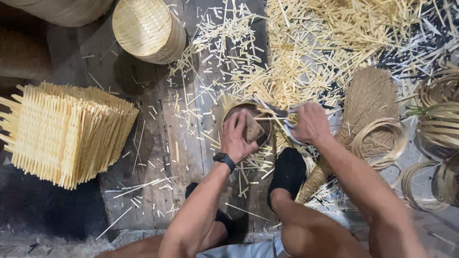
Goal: The person sits on the floor and repeatedly trims the edges of small woven basket bases using shears. They place each finished base into a stack of similar items and pick up a new base to continue the process.
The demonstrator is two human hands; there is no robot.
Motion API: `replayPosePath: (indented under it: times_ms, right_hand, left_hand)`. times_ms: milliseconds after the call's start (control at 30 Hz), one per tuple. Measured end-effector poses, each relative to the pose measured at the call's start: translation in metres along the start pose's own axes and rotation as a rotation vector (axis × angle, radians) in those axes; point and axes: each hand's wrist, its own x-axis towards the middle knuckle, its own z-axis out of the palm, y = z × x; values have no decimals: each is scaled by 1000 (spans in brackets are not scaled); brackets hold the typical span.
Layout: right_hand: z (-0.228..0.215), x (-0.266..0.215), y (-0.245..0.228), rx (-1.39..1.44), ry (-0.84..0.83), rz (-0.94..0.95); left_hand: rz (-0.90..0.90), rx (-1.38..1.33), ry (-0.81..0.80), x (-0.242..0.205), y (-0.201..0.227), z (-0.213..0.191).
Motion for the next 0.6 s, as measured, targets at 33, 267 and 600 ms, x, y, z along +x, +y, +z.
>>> replayPosePath:
  times_ms: [33, 267, 600]
  right_hand:
    - [1, 0, 1, -20, 18, -1]
    - [-4, -1, 2, 81, -77, -4]
    - [-2, 8, 8, 71, -76, -26]
  left_hand:
    - [-3, -11, -15, 1, 1, -1]
    - [-233, -57, 111, -4, 26, -4]
    - [-135, -198, 123, -5, 23, 3]
